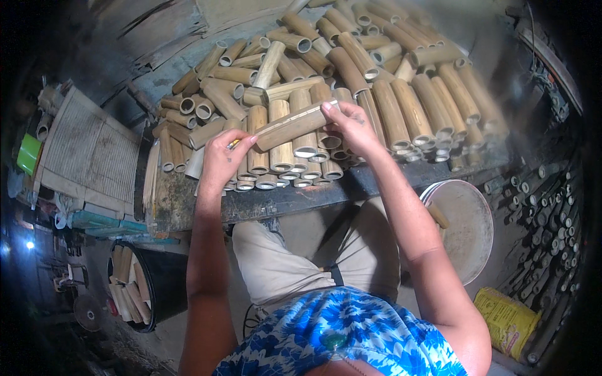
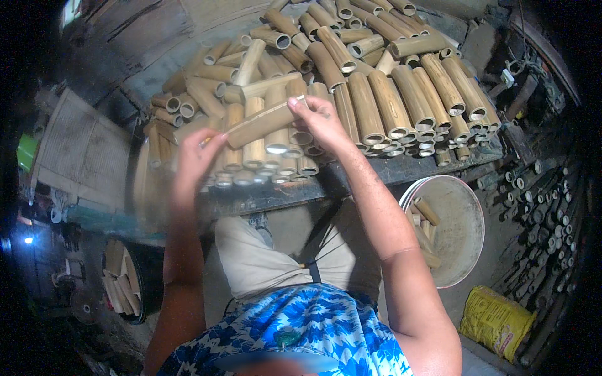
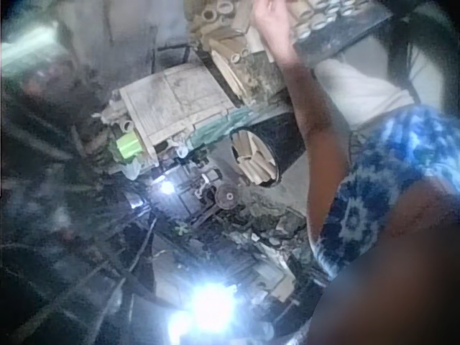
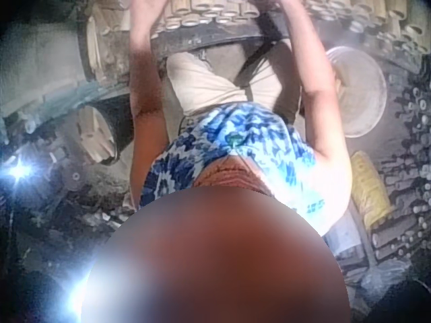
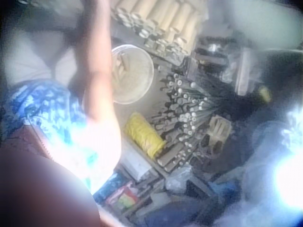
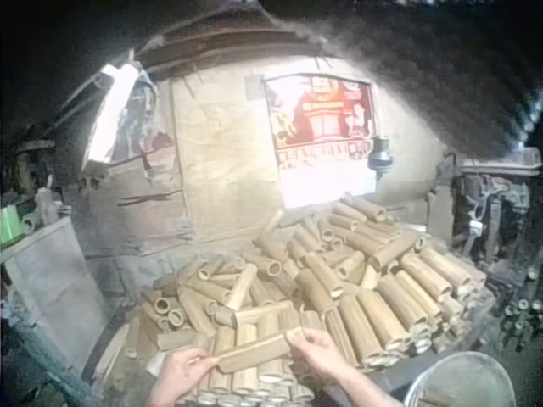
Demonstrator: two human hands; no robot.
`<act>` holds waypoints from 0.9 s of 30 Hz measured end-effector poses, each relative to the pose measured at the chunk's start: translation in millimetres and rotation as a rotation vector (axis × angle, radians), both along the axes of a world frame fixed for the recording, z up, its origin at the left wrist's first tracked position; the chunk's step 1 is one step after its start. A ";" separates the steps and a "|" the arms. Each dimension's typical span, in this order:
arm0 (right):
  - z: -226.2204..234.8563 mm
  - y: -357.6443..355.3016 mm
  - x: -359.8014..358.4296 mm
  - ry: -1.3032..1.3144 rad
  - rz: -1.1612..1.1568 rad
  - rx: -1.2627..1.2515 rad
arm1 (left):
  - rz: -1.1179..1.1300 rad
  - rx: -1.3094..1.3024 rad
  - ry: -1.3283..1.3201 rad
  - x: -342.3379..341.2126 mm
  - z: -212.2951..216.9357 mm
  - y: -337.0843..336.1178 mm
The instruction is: The person repeatedly picks up cylindrical wooden handles from a table and uses a small handheld tool to scrape or smooth the surface. They rotate each handle while working and place the finished pieces into a nearby bucket.
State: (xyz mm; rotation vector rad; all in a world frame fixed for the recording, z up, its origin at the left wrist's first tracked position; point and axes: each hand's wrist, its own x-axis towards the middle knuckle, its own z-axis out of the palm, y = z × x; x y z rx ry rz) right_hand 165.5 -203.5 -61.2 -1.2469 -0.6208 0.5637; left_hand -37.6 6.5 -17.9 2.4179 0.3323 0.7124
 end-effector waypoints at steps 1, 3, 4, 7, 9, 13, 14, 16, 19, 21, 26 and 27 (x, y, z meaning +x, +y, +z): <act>-0.9 0.4 0.7 -0.009 -0.005 -0.002 | 0.008 0.007 -0.001 0.6 0.2 -0.4; -2.1 0.4 1.4 -0.017 -0.005 0.006 | 0.025 -0.039 -0.023 1.2 -0.2 -1.8; -2.5 0.6 1.5 -0.021 -0.004 0.013 | 0.034 -0.064 -0.030 1.5 -0.4 -2.3; -2.6 0.8 1.8 -0.020 0.002 0.031 | 0.041 -0.019 -0.054 2.2 -0.3 -2.8; -2.7 0.3 2.4 0.012 0.006 0.008 | 0.039 -0.006 -0.049 2.6 0.5 -2.7; -2.1 0.6 3.4 0.015 0.010 -0.015 | 0.058 -0.028 -0.023 2.5 2.4 -3.7; -1.8 0.7 3.0 0.006 -0.003 -0.018 | 0.045 -0.039 -0.021 2.1 2.5 -3.7; 0.0 0.7 1.1 -0.014 -0.023 -0.024 | 0.050 -0.065 0.001 0.9 2.1 -2.7; 4.5 -0.4 -3.6 -0.007 -0.040 -0.026 | -0.036 -0.076 -0.072 -1.3 -0.6 1.9; 8.4 -1.3 -5.8 0.068 -0.055 -0.092 | -0.057 -0.016 -0.104 -2.1 -2.0 7.5; 11.9 -1.2 -6.7 0.063 -0.025 -0.025 | -0.049 0.007 -0.153 -0.8 -10.5 9.2; 11.2 0.0 -6.5 0.072 -0.017 -0.028 | -0.060 -0.006 -0.160 -0.3 -11.2 8.6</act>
